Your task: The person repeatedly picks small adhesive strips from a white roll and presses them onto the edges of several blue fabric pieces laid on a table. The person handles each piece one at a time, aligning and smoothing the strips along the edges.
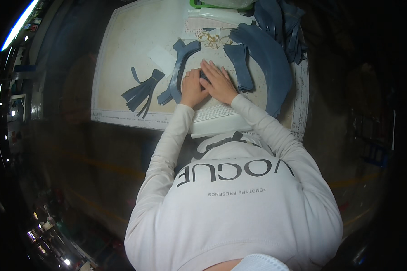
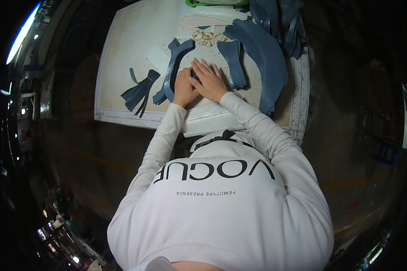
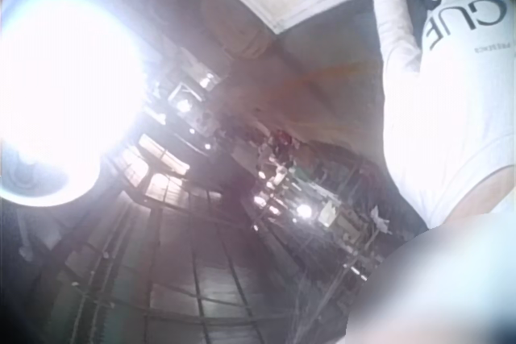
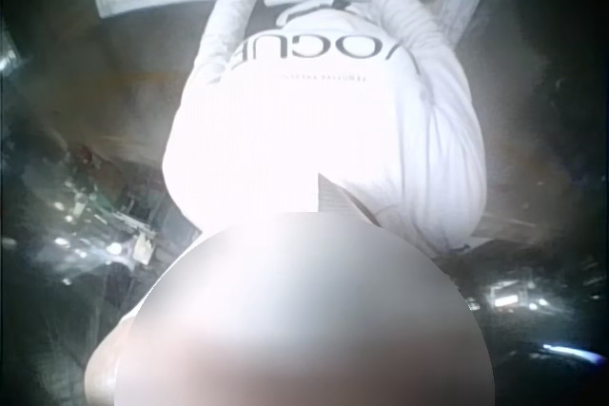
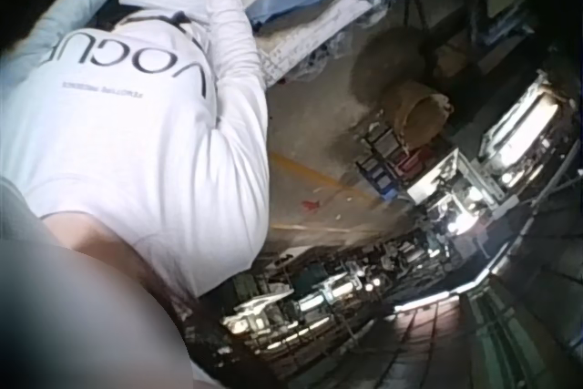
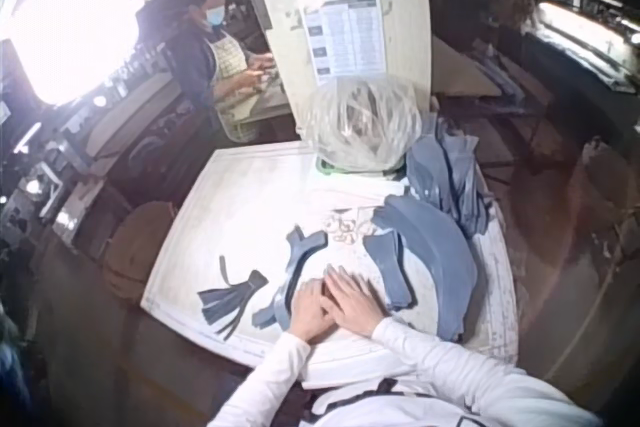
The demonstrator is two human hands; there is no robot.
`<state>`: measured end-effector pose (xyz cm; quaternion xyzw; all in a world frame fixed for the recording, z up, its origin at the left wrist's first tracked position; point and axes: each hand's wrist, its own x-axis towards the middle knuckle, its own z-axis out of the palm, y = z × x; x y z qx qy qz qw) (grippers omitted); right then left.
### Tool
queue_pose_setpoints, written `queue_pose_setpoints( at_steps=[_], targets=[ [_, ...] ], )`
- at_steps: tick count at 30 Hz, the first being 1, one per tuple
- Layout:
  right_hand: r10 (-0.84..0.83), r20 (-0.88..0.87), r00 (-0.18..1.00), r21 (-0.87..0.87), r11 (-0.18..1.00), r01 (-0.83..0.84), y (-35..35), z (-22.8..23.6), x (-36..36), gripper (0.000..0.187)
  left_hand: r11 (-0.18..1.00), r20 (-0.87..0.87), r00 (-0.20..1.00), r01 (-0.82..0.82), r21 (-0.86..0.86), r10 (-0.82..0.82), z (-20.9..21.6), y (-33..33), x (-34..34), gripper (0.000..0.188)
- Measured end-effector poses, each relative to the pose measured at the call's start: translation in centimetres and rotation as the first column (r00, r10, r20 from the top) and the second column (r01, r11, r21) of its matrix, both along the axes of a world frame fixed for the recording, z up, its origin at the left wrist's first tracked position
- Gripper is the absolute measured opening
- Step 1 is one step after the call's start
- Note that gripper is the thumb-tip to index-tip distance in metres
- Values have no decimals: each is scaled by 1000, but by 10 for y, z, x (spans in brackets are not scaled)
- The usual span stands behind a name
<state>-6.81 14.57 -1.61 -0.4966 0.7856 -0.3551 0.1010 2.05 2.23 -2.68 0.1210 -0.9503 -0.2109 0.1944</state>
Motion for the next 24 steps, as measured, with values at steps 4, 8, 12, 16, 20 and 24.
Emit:
queue_pose_setpoints(
  at_steps=[4, 8, 12, 16, 20, 24],
  targets=[
    [-48, 108, 993, 31, 999, 45, -12, 17, -18, 51, 999, 25, 1000, 17, 36, -18, 2, -3, 1, 55],
    [-216, -261, 941, -19, 976, 219, -46, 20, -91, 18, 999, 22, 999, -45, 19, 45, 8, 6, 4, 57],
    [-249, -423, 871, 155, 928, 340, -73, -5, -113, 14, 997, 89, 994, -69, 42, 65, 19, 9, 6, 58],
    [-231, -528, 817, 90, 941, 325, -80, -17, -119, 13, 990, 196, 978, -92, 109, 69, 29, 4, 14, 56],
    [-230, -46, 972, -24, 973, 229, -75, 1, -136, 18, 985, 231, 969, -121, 122, 90, 33, 6, 21, 50],
    [-184, 430, 884, -222, 927, 302, -49, 34, -133, 30, 980, 228, 970, -116, 160, 78, 39, 6, 20, 48]
  ],
)
